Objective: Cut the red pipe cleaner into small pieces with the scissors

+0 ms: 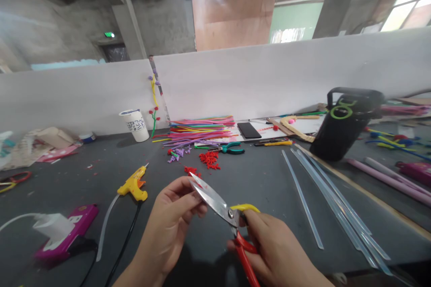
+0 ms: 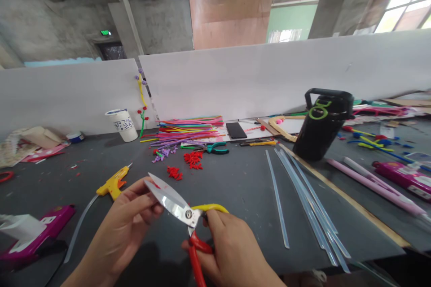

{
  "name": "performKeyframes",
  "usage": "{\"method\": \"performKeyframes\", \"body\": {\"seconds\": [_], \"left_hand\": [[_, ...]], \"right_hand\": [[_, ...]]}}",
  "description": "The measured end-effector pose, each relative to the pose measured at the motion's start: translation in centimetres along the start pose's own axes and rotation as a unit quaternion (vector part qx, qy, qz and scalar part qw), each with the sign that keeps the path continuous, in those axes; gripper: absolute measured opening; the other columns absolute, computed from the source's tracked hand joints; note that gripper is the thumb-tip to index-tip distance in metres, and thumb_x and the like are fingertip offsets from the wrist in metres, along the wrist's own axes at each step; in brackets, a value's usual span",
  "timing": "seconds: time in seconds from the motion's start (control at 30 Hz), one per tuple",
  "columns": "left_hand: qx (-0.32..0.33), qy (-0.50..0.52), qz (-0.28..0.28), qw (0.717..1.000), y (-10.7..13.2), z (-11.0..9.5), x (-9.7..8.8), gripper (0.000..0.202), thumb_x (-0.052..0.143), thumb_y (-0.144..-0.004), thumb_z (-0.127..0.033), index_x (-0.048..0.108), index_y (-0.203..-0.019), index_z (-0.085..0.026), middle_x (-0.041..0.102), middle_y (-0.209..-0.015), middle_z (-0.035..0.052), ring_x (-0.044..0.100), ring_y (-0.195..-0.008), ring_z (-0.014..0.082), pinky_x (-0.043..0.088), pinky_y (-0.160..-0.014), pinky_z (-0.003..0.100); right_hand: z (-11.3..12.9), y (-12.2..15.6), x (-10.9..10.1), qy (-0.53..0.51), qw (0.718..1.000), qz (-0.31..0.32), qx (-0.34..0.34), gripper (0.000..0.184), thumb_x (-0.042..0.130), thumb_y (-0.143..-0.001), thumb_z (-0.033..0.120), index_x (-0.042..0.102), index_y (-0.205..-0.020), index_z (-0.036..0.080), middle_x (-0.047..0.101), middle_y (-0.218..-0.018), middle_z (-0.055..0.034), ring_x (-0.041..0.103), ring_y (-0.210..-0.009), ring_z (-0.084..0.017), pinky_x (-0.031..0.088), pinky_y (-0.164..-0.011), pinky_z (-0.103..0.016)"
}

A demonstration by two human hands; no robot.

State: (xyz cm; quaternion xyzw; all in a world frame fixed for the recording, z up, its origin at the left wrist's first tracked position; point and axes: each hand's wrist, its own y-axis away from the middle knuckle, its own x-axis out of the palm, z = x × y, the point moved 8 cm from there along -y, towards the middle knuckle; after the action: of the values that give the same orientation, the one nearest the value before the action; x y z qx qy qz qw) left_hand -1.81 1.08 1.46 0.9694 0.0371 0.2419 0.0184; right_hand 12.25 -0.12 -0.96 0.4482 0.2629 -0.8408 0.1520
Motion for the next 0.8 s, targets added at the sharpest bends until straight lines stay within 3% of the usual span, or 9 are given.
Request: {"method": "performKeyframes", "body": {"seconds": [0.33,0.47,0.57,0.67,0.8], "left_hand": [[0.003,-0.032,0.001,0.999,-0.3,-0.4,0.0,0.006,0.060,-0.065,-0.007,0.060,-0.064,-0.013,0.055,-0.057,-0.0031,0.049,-0.048,0.0034,0.039,-0.046,0.011],[-0.031,-0.019,0.020,0.999,-0.3,0.5,0.5,0.007,0.060,-0.066,-0.008,0.057,-0.066,-0.013,0.056,-0.059,-0.0025,0.049,-0.048,0.0027,0.038,-0.046,0.011],[-0.079,-0.013,0.061,0.995,0.0,1.6,1.4,0.010,0.059,-0.066,-0.007,0.053,-0.071,-0.014,0.056,-0.061,-0.0020,0.049,-0.048,0.0029,0.038,-0.046,0.012],[-0.130,-0.011,0.113,0.985,0.4,3.1,2.5,0.020,0.058,-0.066,-0.004,0.048,-0.079,-0.016,0.055,-0.059,-0.0032,0.049,-0.046,0.0036,0.037,-0.045,0.013],[-0.180,-0.022,0.167,0.969,0.9,5.2,3.2,0.027,0.056,-0.066,-0.002,0.043,-0.083,-0.017,0.056,-0.058,-0.0027,0.050,-0.043,0.0046,0.035,-0.041,0.014]], "right_hand": [[-0.3,-0.1,-0.6,-0.020,1.000,-0.005,0.022,0.024,0.049,-0.075,0.039,0.043,-0.064,0.019,0.049,-0.055,0.0018,0.044,-0.050,-0.012,0.028,-0.048,-0.021],[-1.1,-0.6,-1.0,-0.158,0.985,-0.004,0.073,0.021,0.050,-0.075,0.033,0.043,-0.061,0.019,0.042,-0.054,0.0051,0.038,-0.049,-0.009,0.027,-0.047,-0.020],[-1.9,-1.2,-1.2,-0.305,0.944,-0.017,0.123,0.015,0.048,-0.073,0.028,0.047,-0.064,0.017,0.039,-0.054,0.0054,0.036,-0.049,-0.007,0.028,-0.046,-0.018],[-2.3,-1.5,-0.1,-0.437,0.881,0.008,0.180,0.015,0.049,-0.072,0.031,0.050,-0.074,0.016,0.035,-0.044,0.0085,0.031,-0.037,-0.006,0.026,-0.037,-0.018],[-1.5,-1.8,1.0,-0.555,0.812,0.040,0.177,0.022,0.048,-0.073,0.039,0.049,-0.078,0.017,0.035,-0.035,0.0101,0.030,-0.030,-0.006,0.024,-0.032,-0.017]]}}
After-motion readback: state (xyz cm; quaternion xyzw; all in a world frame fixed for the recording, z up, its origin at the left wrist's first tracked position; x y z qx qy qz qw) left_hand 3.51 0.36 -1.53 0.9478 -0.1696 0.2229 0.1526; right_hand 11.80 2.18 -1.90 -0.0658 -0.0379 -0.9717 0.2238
